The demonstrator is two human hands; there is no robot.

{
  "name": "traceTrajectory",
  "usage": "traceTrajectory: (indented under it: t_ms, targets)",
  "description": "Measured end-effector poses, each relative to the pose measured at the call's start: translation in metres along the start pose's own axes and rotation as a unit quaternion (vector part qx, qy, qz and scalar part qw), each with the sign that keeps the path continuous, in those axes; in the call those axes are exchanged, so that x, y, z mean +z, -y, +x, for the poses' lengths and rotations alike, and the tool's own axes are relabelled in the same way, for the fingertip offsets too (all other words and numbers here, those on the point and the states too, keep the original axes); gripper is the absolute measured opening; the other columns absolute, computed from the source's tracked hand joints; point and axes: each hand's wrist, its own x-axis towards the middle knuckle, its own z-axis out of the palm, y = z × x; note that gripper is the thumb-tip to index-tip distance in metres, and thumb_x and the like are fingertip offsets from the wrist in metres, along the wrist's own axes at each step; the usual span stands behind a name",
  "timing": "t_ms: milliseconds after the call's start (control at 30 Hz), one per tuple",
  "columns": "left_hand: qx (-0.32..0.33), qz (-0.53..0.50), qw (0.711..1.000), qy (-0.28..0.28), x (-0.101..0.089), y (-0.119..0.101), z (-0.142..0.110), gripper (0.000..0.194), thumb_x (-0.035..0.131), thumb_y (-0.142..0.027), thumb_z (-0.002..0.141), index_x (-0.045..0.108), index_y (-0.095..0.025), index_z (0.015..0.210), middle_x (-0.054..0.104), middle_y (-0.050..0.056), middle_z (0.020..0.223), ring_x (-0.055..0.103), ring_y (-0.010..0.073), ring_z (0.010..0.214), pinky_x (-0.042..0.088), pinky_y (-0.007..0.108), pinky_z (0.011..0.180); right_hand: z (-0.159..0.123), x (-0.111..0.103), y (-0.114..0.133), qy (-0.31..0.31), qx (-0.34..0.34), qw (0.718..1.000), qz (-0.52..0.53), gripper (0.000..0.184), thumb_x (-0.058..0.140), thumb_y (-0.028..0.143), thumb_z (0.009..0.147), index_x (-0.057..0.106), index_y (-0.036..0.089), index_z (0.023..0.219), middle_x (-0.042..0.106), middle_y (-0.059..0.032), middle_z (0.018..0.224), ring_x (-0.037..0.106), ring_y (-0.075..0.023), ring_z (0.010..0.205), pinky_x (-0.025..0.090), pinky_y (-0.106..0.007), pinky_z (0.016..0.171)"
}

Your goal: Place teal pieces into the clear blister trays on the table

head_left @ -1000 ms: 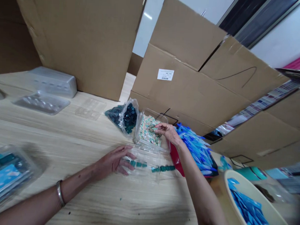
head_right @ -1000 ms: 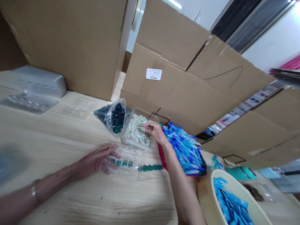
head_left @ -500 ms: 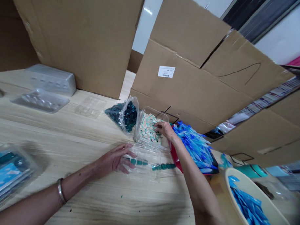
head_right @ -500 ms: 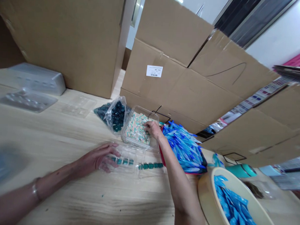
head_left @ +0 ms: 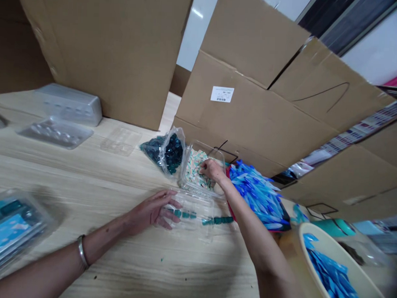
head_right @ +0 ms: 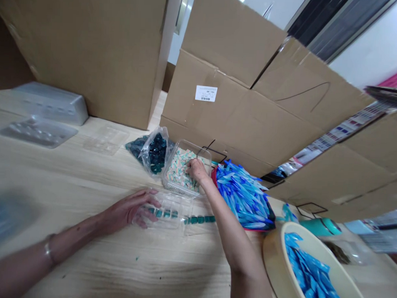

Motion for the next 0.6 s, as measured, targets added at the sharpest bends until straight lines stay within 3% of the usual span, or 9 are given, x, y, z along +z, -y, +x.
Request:
traceTrajectory:
  t_ms: [267, 600]
  targets:
    - [0.006, -0.018, 1.000, 0.008, -0.003, 0.003, 0.000, 0.041, 0.053, -0.038, 0.083, 0.043, -0.022, 0.119, 0.058, 0.013, 0.111, 0.067, 0.0252, 0.081, 0.054, 0.032, 0.057, -0.004, 0.006, 0.003, -0.028, 0.016, 0.999, -0.034, 0.021, 0.062, 0.017, 0.064, 0.062, 0.016, 0.085, 0.064, -0.0069, 0.087, 0.055, -0.0182, 0.080, 0.039, -0.023, 0.068]
    - [0.013, -0.026, 0.999, 0.026, -0.006, 0.004, 0.000, 0.041, 0.054, -0.038, 0.082, 0.044, -0.022, 0.119, 0.058, 0.013, 0.113, 0.067, 0.0260, 0.084, 0.054, 0.032, 0.058, -0.011, 0.009, 0.006, -0.042, 0.015, 0.998, -0.036, 0.016, 0.058, 0.016, 0.067, 0.060, 0.015, 0.083, 0.060, -0.0081, 0.088, 0.053, -0.0175, 0.080, 0.039, -0.026, 0.070]
